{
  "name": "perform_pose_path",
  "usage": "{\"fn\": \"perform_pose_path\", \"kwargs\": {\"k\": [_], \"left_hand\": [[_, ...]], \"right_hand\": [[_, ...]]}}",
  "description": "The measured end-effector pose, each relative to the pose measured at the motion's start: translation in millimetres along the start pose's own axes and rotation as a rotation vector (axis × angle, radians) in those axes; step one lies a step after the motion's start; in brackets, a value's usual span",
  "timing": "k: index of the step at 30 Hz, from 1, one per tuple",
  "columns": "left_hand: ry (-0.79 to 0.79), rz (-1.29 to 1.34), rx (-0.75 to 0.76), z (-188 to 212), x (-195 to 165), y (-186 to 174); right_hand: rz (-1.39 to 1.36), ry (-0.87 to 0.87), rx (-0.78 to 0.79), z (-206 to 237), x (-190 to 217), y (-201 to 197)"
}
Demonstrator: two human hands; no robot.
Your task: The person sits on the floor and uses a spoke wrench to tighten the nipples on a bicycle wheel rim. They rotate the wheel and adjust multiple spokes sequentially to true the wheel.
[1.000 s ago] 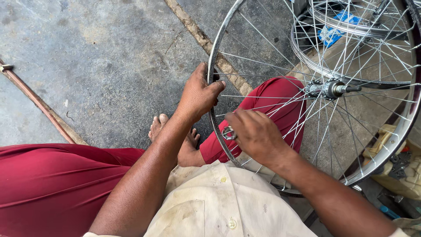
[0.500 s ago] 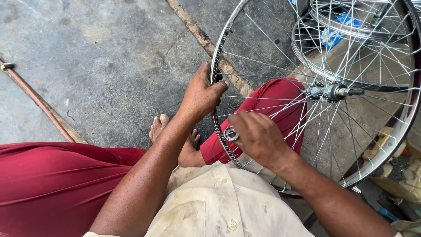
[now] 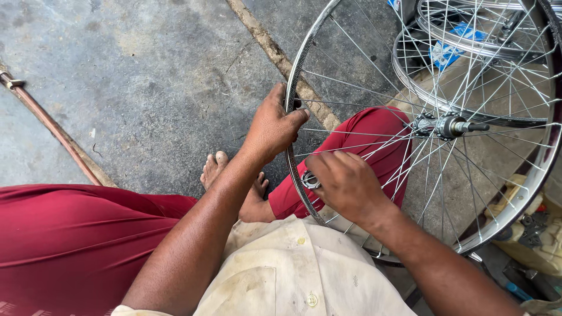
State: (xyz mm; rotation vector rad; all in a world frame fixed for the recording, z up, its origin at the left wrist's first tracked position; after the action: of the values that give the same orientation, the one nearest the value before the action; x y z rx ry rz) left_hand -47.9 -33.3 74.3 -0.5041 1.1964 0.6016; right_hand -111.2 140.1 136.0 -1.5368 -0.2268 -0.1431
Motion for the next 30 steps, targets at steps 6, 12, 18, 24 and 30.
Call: {"fn": "perform_pose_path", "kwargs": {"k": [6,12,18,24,30], "left_hand": [[-0.034,-0.009,0.007,-0.2,1.1,-1.5],[-0.006,-0.025,0.008,-1.4,2.7,0.9],[-0.047,-0.01,0.024,-0.5,1.3,-1.0],[-0.129,0.013,0.098,-5.3,8.8,-3.1],[-0.016,0.053,0.006,-5.0,8.6,3.6]], "right_hand": [[-0.106,-0.138,-0.088,8.0,1.8,-15.0],[-0.122,-0.076,-0.166,11.5,-0.4,-11.7],[0.012,-0.052,0.038,3.6,0.7,3.3],[0.055,-0.24,-0.061,30.9,8.1,-16.2],[-0.006,-0.168,0.158,40.4,9.0,-13.6]]}}
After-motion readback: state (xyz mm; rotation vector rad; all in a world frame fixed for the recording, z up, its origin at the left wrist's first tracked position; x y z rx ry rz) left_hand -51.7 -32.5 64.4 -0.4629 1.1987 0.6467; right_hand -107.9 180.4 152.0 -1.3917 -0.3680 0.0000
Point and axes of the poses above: each hand's wrist, its own z-axis away from the middle knuckle, its own y-axis out of the palm, x = y × z, the point moved 2 cm from there along -z, towards the middle knuckle, and after that the axes turned 5 degrees about -y, right-handed, at the moved point
